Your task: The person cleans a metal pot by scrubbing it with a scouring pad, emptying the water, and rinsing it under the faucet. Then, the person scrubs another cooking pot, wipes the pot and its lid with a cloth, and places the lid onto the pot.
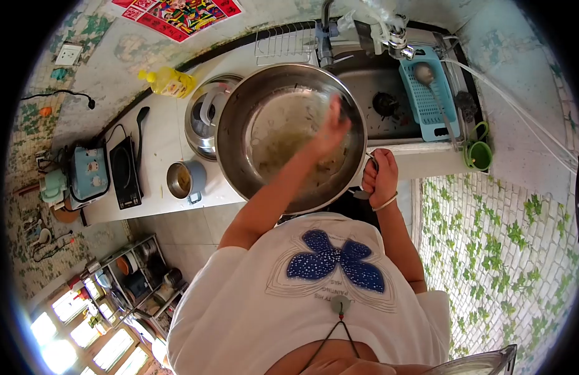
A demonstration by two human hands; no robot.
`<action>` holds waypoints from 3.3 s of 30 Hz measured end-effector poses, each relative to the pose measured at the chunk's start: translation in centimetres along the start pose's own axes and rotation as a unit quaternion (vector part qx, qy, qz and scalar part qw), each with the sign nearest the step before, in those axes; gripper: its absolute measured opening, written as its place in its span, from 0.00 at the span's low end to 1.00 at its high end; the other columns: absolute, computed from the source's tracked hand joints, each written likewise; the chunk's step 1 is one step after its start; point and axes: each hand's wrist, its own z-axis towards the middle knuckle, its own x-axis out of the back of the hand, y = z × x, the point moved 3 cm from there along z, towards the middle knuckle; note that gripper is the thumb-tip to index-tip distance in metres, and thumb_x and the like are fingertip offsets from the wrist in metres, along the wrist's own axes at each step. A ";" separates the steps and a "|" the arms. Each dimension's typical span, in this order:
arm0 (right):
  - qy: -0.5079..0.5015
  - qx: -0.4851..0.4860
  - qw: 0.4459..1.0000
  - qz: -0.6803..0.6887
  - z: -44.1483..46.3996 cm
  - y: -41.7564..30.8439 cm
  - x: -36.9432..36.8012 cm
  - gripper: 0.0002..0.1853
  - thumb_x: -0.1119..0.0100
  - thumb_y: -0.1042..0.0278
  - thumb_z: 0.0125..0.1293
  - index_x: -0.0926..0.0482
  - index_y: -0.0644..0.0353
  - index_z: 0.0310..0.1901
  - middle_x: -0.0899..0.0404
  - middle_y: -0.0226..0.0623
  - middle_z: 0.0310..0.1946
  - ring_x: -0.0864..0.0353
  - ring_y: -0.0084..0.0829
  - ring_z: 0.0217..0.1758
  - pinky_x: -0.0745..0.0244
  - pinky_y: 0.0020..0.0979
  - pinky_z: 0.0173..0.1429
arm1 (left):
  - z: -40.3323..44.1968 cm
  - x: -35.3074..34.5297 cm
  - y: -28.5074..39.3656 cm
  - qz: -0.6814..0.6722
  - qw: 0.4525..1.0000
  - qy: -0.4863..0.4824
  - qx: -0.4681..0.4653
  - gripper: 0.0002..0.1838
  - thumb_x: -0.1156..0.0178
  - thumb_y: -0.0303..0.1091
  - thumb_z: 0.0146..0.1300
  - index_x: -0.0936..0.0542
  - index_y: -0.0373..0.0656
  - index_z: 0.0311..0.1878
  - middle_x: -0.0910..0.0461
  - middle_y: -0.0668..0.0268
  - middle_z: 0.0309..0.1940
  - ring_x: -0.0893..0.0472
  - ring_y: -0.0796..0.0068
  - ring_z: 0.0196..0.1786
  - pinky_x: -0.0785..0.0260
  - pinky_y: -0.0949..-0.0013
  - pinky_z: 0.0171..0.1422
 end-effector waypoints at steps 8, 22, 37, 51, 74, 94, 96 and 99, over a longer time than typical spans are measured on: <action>-0.022 -0.017 0.999 -0.020 1.1 -0.7 -1.1 0.05 0.56 0.62 0.68 0.39 0.50 0.35 0.45 0.24 0.11 0.54 0.16 0.08 0.58 0.21 0.11 | 4.8 6.9 -0.6 -0.240 0.871 0.365 0.225 0.41 0.48 0.26 0.59 0.62 0.40 0.70 0.59 0.55 0.71 0.57 0.60 0.73 0.60 0.65 0.73; -0.013 0.006 0.999 -0.039 2.4 -1.1 -1.8 0.06 0.55 0.61 0.68 0.36 0.50 0.35 0.45 0.23 0.12 0.54 0.15 0.08 0.59 0.21 0.11 | -2.9 20.9 7.9 0.789 0.583 -0.180 0.077 0.20 0.54 0.35 0.58 0.26 0.47 0.54 0.29 0.72 0.53 0.38 0.71 0.62 0.70 0.49 0.73; -0.029 0.012 0.999 -0.043 2.3 -1.3 -1.9 0.06 0.54 0.60 0.66 0.36 0.50 0.35 0.44 0.23 0.12 0.52 0.15 0.09 0.56 0.20 0.11 | -11.2 14.9 16.1 0.516 0.756 -0.339 0.219 0.05 0.46 0.33 0.51 0.22 0.49 0.32 0.22 0.65 0.27 0.22 0.62 0.34 0.33 0.58 0.44; -0.018 -0.007 0.999 -0.028 2.3 -1.4 -2.0 0.06 0.54 0.61 0.67 0.37 0.50 0.35 0.43 0.23 0.13 0.52 0.14 0.10 0.57 0.20 0.12 | 1.2 23.1 7.4 0.791 0.607 -0.064 0.038 0.32 0.53 0.33 0.57 0.43 0.44 0.68 0.51 0.67 0.70 0.48 0.72 0.71 0.60 0.57 0.72; -0.021 0.008 1.000 -0.013 2.5 -1.5 -2.2 0.05 0.53 0.62 0.67 0.35 0.51 0.35 0.44 0.23 0.13 0.54 0.14 0.10 0.60 0.19 0.12 | 0.8 16.6 -0.9 0.413 0.883 -0.017 0.221 0.17 0.45 0.37 0.55 0.28 0.37 0.45 0.23 0.54 0.38 0.23 0.54 0.40 0.30 0.60 0.44; -0.007 -0.014 1.000 -0.015 2.4 -1.5 -2.3 0.07 0.56 0.60 0.67 0.35 0.51 0.33 0.45 0.23 0.12 0.53 0.15 0.09 0.59 0.20 0.11 | 0.4 2.4 9.3 -0.087 0.930 -0.251 0.255 0.19 0.38 0.38 0.51 0.30 0.40 0.44 0.26 0.64 0.36 0.29 0.71 0.43 0.38 0.69 0.51; -0.015 -0.009 1.000 -0.024 2.5 -1.3 -2.2 0.07 0.56 0.60 0.67 0.34 0.51 0.34 0.46 0.24 0.11 0.53 0.15 0.08 0.59 0.20 0.11 | -2.8 4.2 12.1 -0.005 0.862 -0.418 0.287 0.17 0.37 0.37 0.49 0.30 0.41 0.39 0.28 0.63 0.34 0.30 0.72 0.41 0.38 0.67 0.47; -0.047 0.008 0.998 -0.027 2.5 -1.3 -1.9 0.06 0.57 0.61 0.67 0.35 0.51 0.34 0.44 0.24 0.11 0.52 0.16 0.08 0.56 0.22 0.11 | -7.4 8.0 11.9 0.091 0.788 -0.548 0.265 0.16 0.37 0.32 0.45 0.31 0.42 0.37 0.29 0.65 0.30 0.30 0.71 0.37 0.38 0.66 0.42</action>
